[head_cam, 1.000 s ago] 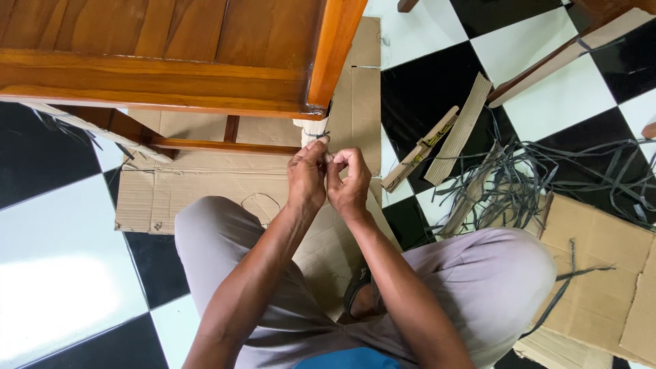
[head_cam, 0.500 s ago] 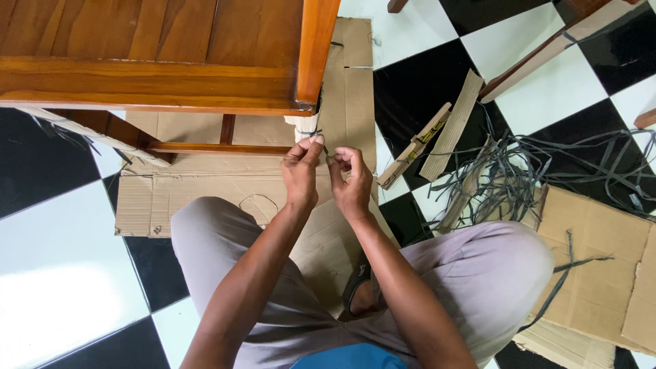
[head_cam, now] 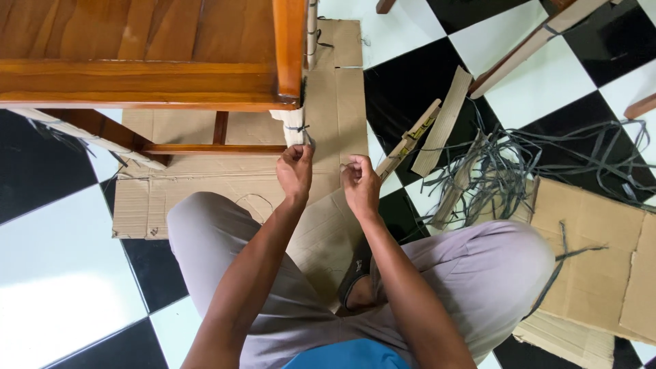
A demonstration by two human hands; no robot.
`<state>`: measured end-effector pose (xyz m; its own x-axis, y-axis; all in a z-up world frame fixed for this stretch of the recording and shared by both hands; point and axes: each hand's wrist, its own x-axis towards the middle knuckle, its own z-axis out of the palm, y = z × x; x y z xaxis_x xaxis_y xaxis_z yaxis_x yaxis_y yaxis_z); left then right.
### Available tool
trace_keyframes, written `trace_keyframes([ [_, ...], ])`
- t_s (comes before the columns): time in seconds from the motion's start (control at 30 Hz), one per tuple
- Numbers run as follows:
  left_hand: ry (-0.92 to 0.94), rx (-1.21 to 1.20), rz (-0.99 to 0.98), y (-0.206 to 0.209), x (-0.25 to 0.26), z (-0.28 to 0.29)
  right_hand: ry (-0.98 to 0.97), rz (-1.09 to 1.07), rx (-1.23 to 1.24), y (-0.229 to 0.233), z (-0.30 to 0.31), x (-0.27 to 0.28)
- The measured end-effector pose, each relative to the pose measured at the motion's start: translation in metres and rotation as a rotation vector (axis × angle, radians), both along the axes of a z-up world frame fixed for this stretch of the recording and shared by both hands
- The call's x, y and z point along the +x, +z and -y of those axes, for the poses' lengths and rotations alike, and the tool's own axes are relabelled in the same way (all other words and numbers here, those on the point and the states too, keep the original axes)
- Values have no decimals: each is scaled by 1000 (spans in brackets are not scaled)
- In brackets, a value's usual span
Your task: Wrap a wooden chair leg with cardboard and secure it with plastic straps
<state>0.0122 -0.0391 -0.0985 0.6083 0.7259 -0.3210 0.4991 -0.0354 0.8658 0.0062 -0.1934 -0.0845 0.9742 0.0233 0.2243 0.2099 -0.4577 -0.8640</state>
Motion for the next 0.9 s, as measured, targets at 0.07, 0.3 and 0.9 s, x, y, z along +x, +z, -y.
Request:
trace_keyframes([
  [0.07,-88,25,-44,-7,1,8,-38,-75,-23,-14,15,1],
  [0.3,-467,158,-155,-23,5,48,-126,-264,-133,-67,77,-3],
  [0.9,-1666,464,-451,-70,5,114,-357,-755,-374,-148,208,-47],
])
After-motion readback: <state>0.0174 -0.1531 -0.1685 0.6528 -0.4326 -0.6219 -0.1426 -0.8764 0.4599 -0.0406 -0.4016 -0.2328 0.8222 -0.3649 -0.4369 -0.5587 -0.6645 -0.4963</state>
